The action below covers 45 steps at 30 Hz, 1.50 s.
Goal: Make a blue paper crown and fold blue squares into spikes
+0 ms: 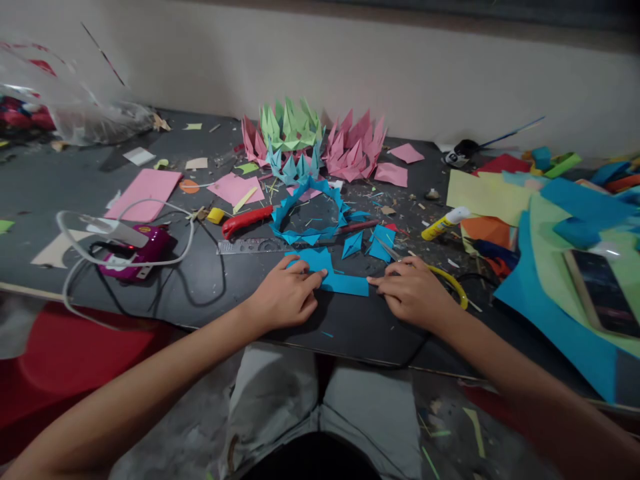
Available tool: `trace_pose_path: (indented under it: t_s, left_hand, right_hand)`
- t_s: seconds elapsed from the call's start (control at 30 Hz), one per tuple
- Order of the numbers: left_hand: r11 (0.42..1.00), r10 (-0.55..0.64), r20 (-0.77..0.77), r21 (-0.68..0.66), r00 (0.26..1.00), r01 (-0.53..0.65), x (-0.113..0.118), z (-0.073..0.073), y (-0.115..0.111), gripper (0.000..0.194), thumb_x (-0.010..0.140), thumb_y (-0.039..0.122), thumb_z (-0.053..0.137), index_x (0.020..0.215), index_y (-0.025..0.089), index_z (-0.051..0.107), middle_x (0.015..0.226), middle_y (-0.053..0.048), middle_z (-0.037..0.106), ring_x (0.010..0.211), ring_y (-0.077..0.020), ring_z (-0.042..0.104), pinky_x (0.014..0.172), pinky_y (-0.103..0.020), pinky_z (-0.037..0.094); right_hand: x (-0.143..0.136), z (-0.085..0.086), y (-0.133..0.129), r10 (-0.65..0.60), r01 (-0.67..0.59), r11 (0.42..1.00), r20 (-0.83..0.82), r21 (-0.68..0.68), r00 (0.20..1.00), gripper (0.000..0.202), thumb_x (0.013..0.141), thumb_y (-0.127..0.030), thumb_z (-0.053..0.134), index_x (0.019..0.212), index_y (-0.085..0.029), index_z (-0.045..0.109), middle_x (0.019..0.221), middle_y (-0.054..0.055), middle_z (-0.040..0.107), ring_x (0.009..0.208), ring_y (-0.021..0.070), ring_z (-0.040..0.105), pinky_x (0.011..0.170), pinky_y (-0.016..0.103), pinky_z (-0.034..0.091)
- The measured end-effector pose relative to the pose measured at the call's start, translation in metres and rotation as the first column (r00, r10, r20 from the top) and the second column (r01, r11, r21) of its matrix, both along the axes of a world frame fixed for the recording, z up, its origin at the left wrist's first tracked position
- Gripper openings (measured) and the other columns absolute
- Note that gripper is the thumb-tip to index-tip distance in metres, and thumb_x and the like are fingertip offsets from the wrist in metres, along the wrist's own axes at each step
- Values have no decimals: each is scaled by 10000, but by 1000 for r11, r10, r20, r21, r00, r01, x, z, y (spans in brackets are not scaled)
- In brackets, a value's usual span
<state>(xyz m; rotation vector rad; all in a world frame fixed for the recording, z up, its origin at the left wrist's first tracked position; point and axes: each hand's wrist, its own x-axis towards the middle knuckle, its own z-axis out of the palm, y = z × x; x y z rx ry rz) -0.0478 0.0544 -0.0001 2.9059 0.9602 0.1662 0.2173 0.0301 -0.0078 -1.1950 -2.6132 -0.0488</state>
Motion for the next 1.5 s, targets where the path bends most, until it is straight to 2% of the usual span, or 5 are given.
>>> trace_pose_path:
  t_s: [0.67, 0.83, 1.03, 1.27, 1.5]
  left_hand:
    - [965, 159, 300, -250, 941, -84, 21, -2, 27, 155, 799, 225, 539, 926, 169, 606, 935, -53, 639, 889, -194, 584, 806, -331, 441]
    - [656, 665, 445, -732, 600, -185, 34, -1, 23, 380, 743, 416, 614, 1007, 154, 533, 847, -40, 625, 693, -145, 601, 610, -267, 486]
    - [357, 761, 365, -926, 537, 124, 48, 5, 22, 300, 716, 278, 624, 972, 144, 542, 682, 20, 559, 610, -98, 569, 558, -227, 494]
    - [470, 663, 422, -877, 618, 94, 44, -3, 28, 173, 730, 262, 581, 827, 120, 594, 612, 28, 535, 520, -71, 473, 496, -193, 385]
    - [801, 553, 199, -393, 809, -452, 49, -3, 15, 227, 804, 359, 533, 688, 173, 596, 622, -17, 603, 567, -155, 549, 478, -232, 326]
  right_hand:
    - [-58, 23, 26, -157, 114, 906, -72, -408, 985, 130, 812, -176, 550, 828, -177, 679, 863, 43, 701, 798, 179, 632, 722, 275, 446]
    - [-55, 15, 14, -461, 322, 874, -413, -364, 785, 147, 730, -253, 642, 608, -183, 601, 606, -12, 625, 563, 126, 547, 554, 229, 386]
    - [-56, 3, 2, -549, 270, 820, -560, -504, 621, 297, 720, -395, 638, 558, -176, 520, 498, -54, 461, 482, 89, 406, 486, 213, 307]
    - [-46, 2, 5, -614, 241, 761, -548, -603, 567, 333, 794, -441, 509, 588, -190, 439, 494, -67, 318, 461, 82, 322, 454, 214, 267]
    - [-48, -1, 4, -579, 488, 786, -177, -379, 796, 249, 777, -322, 492, 562, -202, 458, 471, -34, 440, 454, 113, 415, 467, 238, 250]
